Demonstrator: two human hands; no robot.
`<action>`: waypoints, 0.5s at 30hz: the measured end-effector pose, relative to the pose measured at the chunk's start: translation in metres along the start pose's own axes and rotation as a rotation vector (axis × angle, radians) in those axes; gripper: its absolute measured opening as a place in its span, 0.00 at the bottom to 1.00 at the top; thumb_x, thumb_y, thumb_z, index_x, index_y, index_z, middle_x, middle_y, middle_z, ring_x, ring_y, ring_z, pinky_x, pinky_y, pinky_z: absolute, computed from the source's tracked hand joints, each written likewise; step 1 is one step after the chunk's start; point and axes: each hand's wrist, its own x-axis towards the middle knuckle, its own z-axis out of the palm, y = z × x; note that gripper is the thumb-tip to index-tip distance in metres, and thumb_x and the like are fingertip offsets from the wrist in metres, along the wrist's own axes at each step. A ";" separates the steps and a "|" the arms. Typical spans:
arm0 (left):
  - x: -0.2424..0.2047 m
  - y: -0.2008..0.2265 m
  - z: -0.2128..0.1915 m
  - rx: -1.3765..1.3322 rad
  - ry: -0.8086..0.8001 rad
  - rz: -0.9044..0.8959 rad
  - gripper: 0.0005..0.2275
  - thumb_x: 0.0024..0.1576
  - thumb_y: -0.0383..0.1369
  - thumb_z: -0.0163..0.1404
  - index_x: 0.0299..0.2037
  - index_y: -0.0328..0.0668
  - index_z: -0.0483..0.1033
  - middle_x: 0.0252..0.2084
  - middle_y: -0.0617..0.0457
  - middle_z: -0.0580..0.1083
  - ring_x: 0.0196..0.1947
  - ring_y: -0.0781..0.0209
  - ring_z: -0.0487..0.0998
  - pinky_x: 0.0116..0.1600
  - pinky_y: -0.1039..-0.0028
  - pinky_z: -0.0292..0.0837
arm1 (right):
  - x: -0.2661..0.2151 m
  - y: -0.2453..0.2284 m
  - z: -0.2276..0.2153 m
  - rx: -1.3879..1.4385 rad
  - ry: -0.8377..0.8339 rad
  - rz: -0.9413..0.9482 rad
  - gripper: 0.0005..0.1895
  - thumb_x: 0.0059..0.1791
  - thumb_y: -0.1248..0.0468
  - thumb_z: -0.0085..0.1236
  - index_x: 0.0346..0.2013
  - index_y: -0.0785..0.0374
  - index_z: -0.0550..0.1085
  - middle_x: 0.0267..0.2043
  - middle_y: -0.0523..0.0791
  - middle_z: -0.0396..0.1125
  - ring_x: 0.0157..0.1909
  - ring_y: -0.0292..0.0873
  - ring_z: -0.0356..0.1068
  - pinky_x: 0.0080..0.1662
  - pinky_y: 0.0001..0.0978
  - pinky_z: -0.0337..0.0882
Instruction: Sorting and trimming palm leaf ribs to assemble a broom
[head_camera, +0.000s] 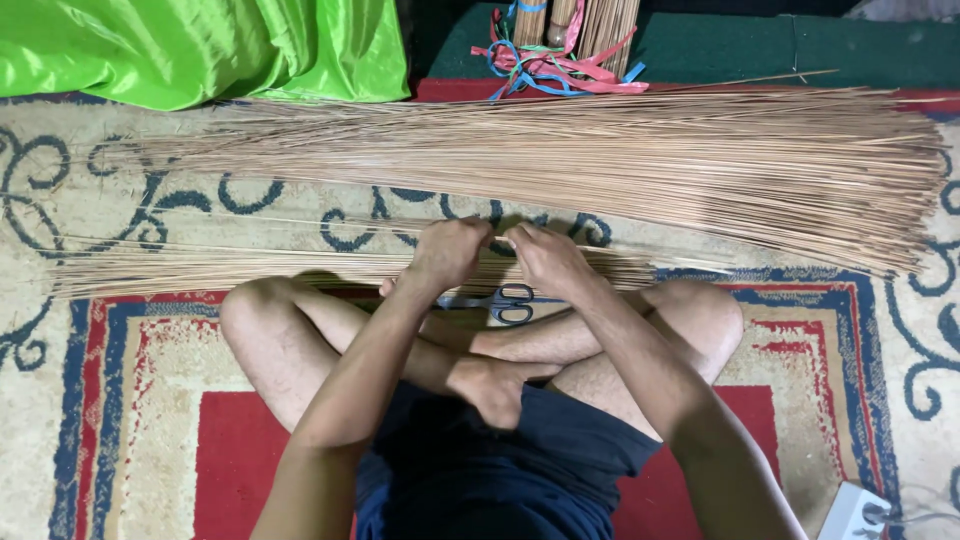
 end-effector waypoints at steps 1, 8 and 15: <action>-0.004 0.003 -0.007 -0.001 0.001 -0.004 0.05 0.56 0.34 0.47 0.36 0.56 0.77 0.35 0.56 0.81 0.37 0.49 0.85 0.44 0.57 0.81 | -0.003 0.004 0.002 0.001 -0.003 -0.004 0.11 0.57 0.59 0.41 0.46 0.60 0.71 0.36 0.47 0.67 0.41 0.57 0.73 0.42 0.44 0.73; -0.039 -0.031 -0.047 0.014 -0.014 0.027 0.11 0.62 0.39 0.41 0.48 0.45 0.72 0.39 0.43 0.79 0.41 0.39 0.83 0.50 0.51 0.76 | -0.033 0.048 -0.022 0.091 -0.043 0.050 0.07 0.55 0.63 0.43 0.43 0.61 0.69 0.34 0.53 0.66 0.42 0.62 0.73 0.41 0.51 0.74; -0.040 -0.044 -0.021 -0.003 0.002 0.008 0.08 0.56 0.31 0.42 0.41 0.47 0.74 0.35 0.45 0.80 0.36 0.40 0.83 0.43 0.51 0.78 | -0.031 0.029 -0.046 0.142 -0.127 0.142 0.09 0.55 0.62 0.43 0.45 0.60 0.71 0.33 0.56 0.70 0.41 0.65 0.74 0.42 0.55 0.74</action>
